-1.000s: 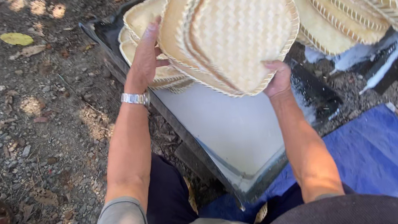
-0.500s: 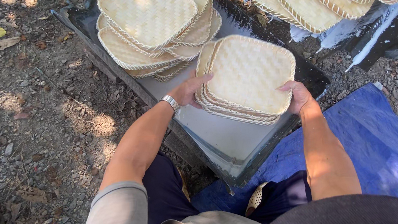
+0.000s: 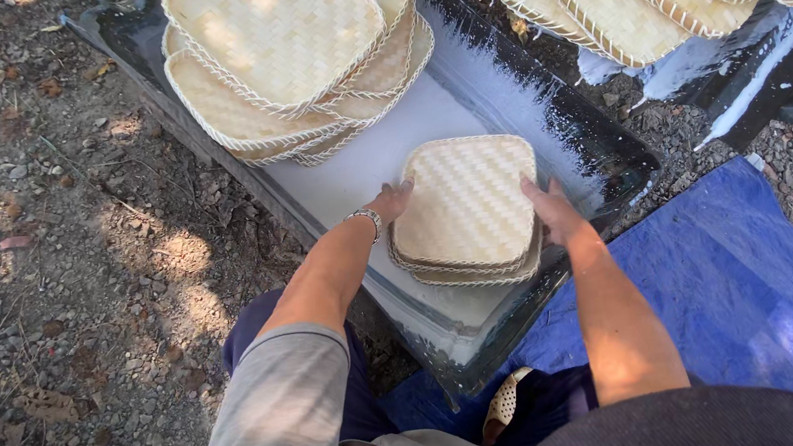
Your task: The person picks up woven bamboo plates from a stack, dips each one into a tray of white liquid, and places the coated items onto another stack on the workbench.
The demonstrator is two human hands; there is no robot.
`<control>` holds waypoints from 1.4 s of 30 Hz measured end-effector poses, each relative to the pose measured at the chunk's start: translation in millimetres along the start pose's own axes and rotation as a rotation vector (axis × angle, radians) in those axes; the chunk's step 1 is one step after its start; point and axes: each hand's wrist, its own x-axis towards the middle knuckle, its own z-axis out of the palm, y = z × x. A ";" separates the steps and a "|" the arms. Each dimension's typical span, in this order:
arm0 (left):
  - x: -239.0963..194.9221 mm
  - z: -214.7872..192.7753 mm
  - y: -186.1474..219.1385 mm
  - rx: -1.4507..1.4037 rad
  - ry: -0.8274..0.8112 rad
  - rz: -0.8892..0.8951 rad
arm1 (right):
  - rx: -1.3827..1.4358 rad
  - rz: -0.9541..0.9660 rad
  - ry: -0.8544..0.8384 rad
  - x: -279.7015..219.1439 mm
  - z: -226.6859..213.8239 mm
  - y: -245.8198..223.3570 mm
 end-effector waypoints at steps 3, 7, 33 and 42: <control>31.7 19.4 -16.9 0.242 0.049 0.040 | -0.408 -0.200 0.183 4.0 16.5 -7.0; 59.6 29.8 -36.8 0.470 0.077 0.033 | -0.596 -0.020 0.151 6.5 37.2 -17.0; 93.6 -13.6 -104.4 0.061 0.453 -0.292 | -0.090 0.102 -0.021 124.0 85.8 35.3; 39.4 -79.3 -28.7 0.104 0.164 -0.225 | -0.053 0.425 -0.427 167.6 54.4 73.1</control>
